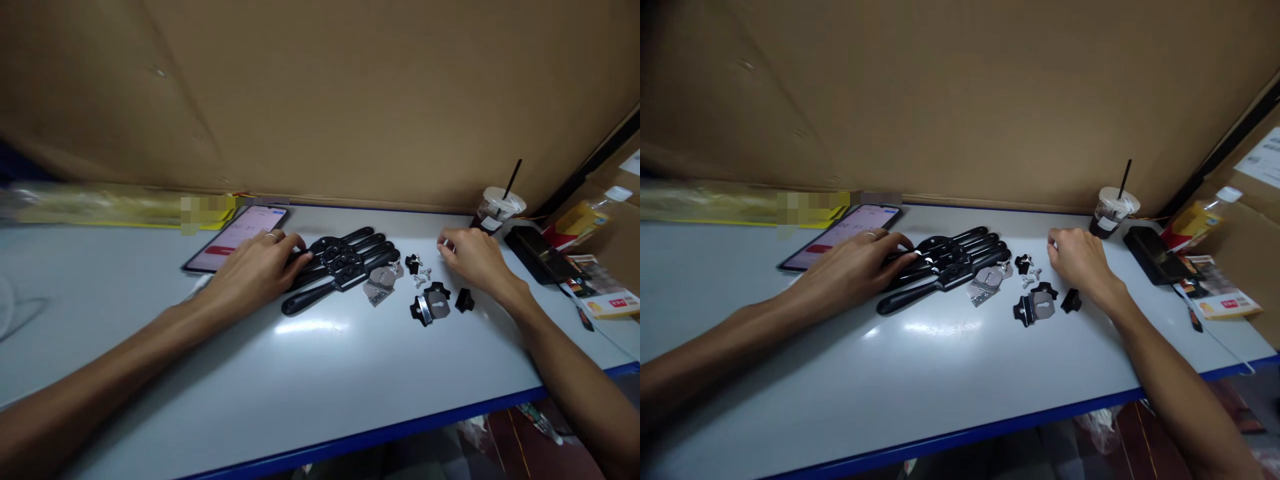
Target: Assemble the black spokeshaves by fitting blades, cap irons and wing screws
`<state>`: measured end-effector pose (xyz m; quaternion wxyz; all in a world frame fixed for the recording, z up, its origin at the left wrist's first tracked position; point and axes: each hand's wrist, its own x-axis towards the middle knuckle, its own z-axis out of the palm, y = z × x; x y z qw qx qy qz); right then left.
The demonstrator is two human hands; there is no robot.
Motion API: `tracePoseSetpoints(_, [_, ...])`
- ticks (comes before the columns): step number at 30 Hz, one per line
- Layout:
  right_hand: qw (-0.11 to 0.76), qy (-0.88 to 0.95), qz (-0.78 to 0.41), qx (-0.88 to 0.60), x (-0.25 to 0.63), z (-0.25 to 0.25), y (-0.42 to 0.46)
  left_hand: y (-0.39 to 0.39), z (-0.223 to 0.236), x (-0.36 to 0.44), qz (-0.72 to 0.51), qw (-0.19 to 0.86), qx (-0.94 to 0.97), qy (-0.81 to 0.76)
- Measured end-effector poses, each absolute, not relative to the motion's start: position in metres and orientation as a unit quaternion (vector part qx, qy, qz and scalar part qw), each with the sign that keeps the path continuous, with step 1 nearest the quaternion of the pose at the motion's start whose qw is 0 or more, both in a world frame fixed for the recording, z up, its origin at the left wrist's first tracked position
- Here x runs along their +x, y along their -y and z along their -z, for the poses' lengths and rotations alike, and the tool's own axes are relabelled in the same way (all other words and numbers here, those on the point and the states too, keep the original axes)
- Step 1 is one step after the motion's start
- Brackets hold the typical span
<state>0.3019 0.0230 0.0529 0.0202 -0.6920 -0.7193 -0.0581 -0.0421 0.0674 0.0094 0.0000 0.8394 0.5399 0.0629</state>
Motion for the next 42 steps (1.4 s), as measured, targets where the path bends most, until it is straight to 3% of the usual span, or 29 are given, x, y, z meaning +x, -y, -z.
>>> tracePoseSetpoints(5, [-0.003,0.729,0.023,-0.684,0.303,-0.058,-0.022,-0.069,-0.010,-0.042,-0.082,0.064,0.832,-0.544])
tracePoseSetpoints(13, [-0.114,0.775,-0.118,-0.611,0.316,-0.076,-0.002,-0.069,-0.005,-0.044,-0.095,0.055,0.814,-0.571])
tracePoseSetpoints(20, [-0.198,0.757,-0.057,-0.620,0.294,-0.076,0.020,-0.059,-0.019,-0.038,-0.184,0.036,0.784,-0.592])
tracePoseSetpoints(24, [-0.148,0.786,-0.058,-0.597,0.285,-0.069,0.015,-0.032,-0.023,-0.024,-0.208,0.091,0.821,-0.524])
tracePoseSetpoints(27, [-0.069,0.804,-0.072,-0.587,0.282,-0.056,0.006,-0.005,-0.016,-0.014,-0.252,0.165,0.875,-0.380])
tracePoseSetpoints(30, [0.001,0.803,-0.057,-0.594,0.280,-0.044,-0.004,0.014,-0.006,-0.007,-0.207,0.212,0.909,-0.294])
tracePoseSetpoints(33, [0.035,0.788,-0.023,-0.614,0.280,-0.040,-0.009,0.024,0.002,-0.003,-0.163,0.217,0.929,-0.251])
tracePoseSetpoints(39, [0.127,0.775,0.013,-0.619,0.281,-0.047,-0.006,0.026,0.003,-0.001,-0.188,0.183,0.931,-0.255])
tracePoseSetpoints(42, [0.108,0.788,0.007,-0.606,0.276,-0.044,-0.003,0.026,-0.001,-0.001,-0.171,0.160,0.937,-0.258])
